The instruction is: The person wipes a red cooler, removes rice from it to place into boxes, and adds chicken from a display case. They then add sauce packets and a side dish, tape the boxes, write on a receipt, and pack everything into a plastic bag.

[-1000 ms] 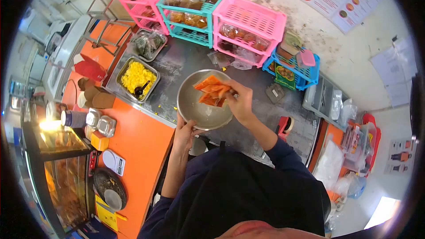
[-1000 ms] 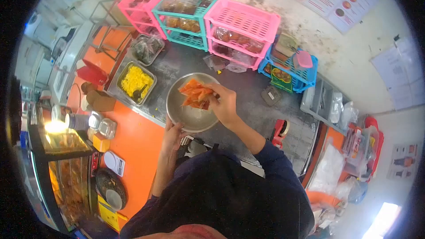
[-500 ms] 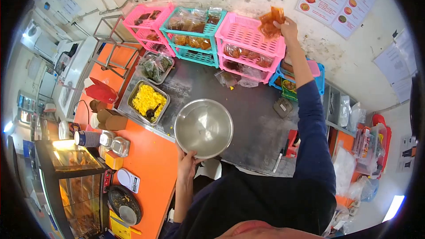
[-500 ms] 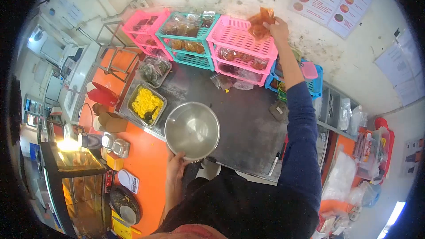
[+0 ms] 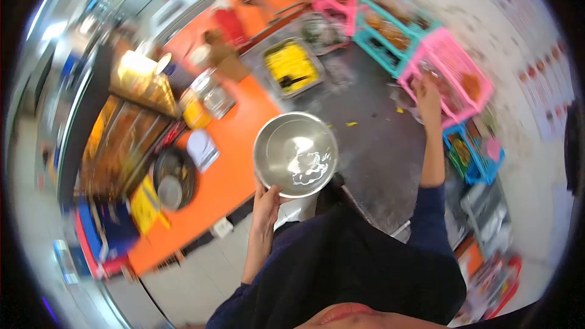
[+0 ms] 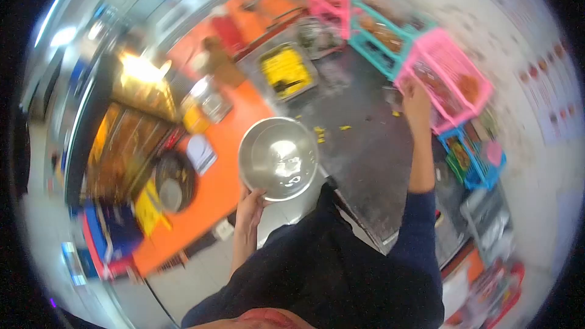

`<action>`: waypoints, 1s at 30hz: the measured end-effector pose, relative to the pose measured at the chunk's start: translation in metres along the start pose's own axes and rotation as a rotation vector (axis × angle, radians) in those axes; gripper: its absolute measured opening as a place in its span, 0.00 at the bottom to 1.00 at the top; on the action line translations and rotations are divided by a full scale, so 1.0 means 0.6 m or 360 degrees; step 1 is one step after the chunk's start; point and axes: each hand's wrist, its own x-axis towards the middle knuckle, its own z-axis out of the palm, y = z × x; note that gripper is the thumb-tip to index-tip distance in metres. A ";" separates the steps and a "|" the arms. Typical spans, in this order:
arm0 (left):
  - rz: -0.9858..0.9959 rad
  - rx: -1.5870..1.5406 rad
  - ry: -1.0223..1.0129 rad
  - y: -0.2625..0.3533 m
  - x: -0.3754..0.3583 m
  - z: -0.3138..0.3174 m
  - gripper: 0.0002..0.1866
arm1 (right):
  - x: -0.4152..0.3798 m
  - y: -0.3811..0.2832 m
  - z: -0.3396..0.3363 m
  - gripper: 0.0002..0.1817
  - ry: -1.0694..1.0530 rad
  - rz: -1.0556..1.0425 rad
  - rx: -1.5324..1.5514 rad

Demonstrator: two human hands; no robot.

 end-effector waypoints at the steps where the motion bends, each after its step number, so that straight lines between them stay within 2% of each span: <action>1: 0.0058 0.0011 0.0008 0.008 -0.025 -0.026 0.40 | -0.060 -0.097 0.034 0.16 -0.0471 0.0136 0.0526; 2: 0.0118 -0.0045 0.0039 0.011 -0.053 -0.056 0.41 | -0.127 -0.146 0.077 0.27 -0.0950 0.0057 0.1016; 4: 0.0250 -0.0153 0.0165 0.019 -0.109 -0.116 0.42 | -0.225 -0.312 0.104 0.38 -0.1704 0.0282 0.1144; 5: 0.0298 -0.0163 0.0205 0.021 -0.142 -0.148 0.43 | -0.273 -0.376 0.115 0.38 -0.1809 0.0195 0.1141; 7: 0.0406 -0.0206 0.0340 0.026 -0.214 -0.214 0.44 | -0.367 -0.482 0.138 0.46 -0.2211 0.0403 0.1238; 11: 0.0528 -0.0348 0.0557 0.014 -0.375 -0.362 0.44 | -0.544 -0.614 0.207 0.46 -0.2739 0.0170 0.1212; 13: 0.0549 -0.0298 0.0642 0.000 -0.460 -0.440 0.44 | -0.631 -0.696 0.212 0.47 -0.3045 0.0266 0.1364; 15: 0.0643 -0.0424 0.0790 -0.020 -0.542 -0.515 0.44 | -0.730 -0.764 0.231 0.44 -0.3200 0.0143 0.1281; 18: 0.0681 -0.0538 0.0958 -0.046 -0.641 -0.616 0.45 | -0.849 -0.877 0.245 0.38 -0.3309 0.0136 0.1240; 23: 0.0796 -0.0656 0.1255 -0.077 -0.784 -0.787 0.45 | -1.062 -1.047 0.320 0.40 -0.3494 -0.0028 0.1174; 25: 0.0821 -0.0737 0.1408 -0.082 -0.837 -0.864 0.46 | -1.149 -1.121 0.349 0.41 -0.3667 -0.0233 0.1141; 29: 0.0926 -0.0815 0.1524 -0.083 -0.932 -1.023 0.47 | -1.309 -1.263 0.415 0.38 -0.3891 -0.0226 0.1029; 30: 0.0982 -0.0833 0.1543 -0.088 -0.960 -1.055 0.46 | -1.357 -1.295 0.418 0.38 -0.3876 -0.0329 0.1142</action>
